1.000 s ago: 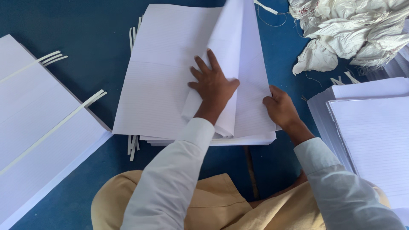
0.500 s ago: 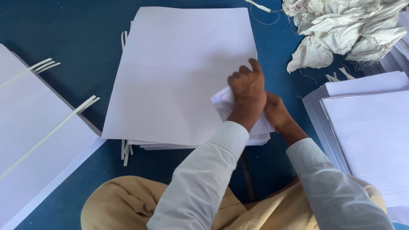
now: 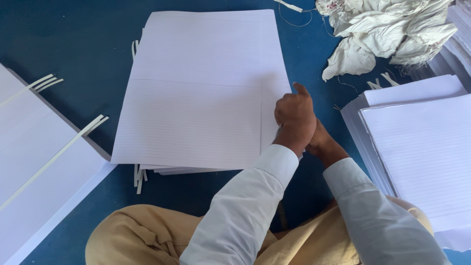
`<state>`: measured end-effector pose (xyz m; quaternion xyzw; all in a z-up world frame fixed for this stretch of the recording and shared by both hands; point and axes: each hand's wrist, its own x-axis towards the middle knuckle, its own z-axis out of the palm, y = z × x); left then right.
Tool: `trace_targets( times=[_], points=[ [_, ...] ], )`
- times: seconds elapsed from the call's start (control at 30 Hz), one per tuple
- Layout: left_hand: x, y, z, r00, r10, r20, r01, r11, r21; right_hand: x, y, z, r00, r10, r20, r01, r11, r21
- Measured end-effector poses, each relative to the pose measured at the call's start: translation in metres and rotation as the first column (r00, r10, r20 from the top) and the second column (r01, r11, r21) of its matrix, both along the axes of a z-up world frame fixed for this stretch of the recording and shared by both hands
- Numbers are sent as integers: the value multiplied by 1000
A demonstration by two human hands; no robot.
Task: The person aligns a stack of lined paper sheets, folds them in half, and secures them with white plastic strips. The person then places the bound stack aside and repeats the process with another stack.
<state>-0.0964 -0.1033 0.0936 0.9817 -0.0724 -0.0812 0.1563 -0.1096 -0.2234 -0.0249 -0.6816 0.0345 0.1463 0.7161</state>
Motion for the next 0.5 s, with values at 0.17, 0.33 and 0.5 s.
trace_targets(
  times=[0.17, 0.33, 0.5],
  points=[
    [3, 5, -12, 999, 38, -4, -38, 986, -160, -7, 9, 11, 932, -268, -242, 256, 963, -83],
    [13, 39, -29, 996, 4, -84, -26, 963, -268, -7, 26, 32, 941, -238, -240, 231, 971, -57],
    [1, 106, -55, 971, -64, 229, 116, 969, -220, -13, 34, 44, 938, -212, -274, 135, 952, -276]
  ],
)
